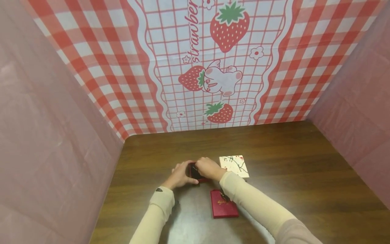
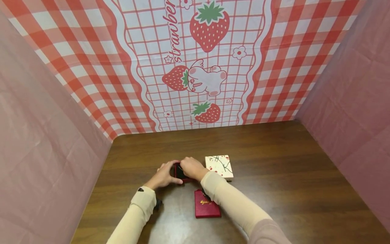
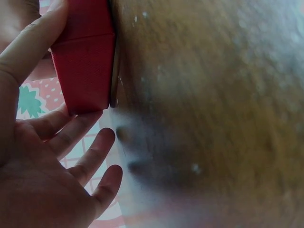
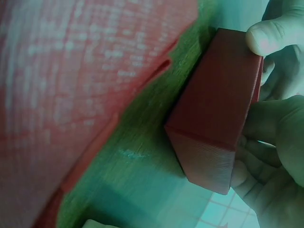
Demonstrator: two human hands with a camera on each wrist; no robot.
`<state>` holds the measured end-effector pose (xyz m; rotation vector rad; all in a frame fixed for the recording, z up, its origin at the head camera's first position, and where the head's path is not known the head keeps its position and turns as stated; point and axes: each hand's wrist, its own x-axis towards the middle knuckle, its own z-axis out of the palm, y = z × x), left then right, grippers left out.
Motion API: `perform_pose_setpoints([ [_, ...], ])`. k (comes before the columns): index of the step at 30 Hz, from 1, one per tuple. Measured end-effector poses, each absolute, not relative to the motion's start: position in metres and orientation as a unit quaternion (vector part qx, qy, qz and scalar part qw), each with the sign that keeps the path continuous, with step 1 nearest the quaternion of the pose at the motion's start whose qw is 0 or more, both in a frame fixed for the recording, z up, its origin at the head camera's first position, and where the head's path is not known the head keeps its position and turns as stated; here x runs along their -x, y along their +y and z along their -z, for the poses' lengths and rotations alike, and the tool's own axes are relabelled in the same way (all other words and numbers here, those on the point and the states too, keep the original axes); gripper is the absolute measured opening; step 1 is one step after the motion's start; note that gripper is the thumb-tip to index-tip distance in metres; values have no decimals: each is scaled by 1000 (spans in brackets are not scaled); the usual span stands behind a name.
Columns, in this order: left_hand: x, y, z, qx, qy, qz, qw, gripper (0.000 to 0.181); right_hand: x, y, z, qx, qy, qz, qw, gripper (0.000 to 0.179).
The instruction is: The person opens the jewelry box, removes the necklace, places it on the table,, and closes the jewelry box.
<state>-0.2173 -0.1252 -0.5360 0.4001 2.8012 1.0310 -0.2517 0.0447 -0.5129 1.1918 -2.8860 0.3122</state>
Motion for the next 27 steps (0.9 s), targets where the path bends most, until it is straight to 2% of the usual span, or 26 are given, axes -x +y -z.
perform_pose_setpoints([
  [6,217,-125,535,-131,929,-339,61,85,251,44,512,-357,-927,-112,-10,6],
  [14,217,-125,535,-127,930,-338,66,85,247,42,514,-363,-929,-74,3,13],
  [21,218,-125,535,-128,931,-336,62,85,248,41,517,-381,-921,-81,21,6],
  [27,219,-126,535,-130,929,-339,66,85,249,43,516,-383,-919,-90,13,4],
])
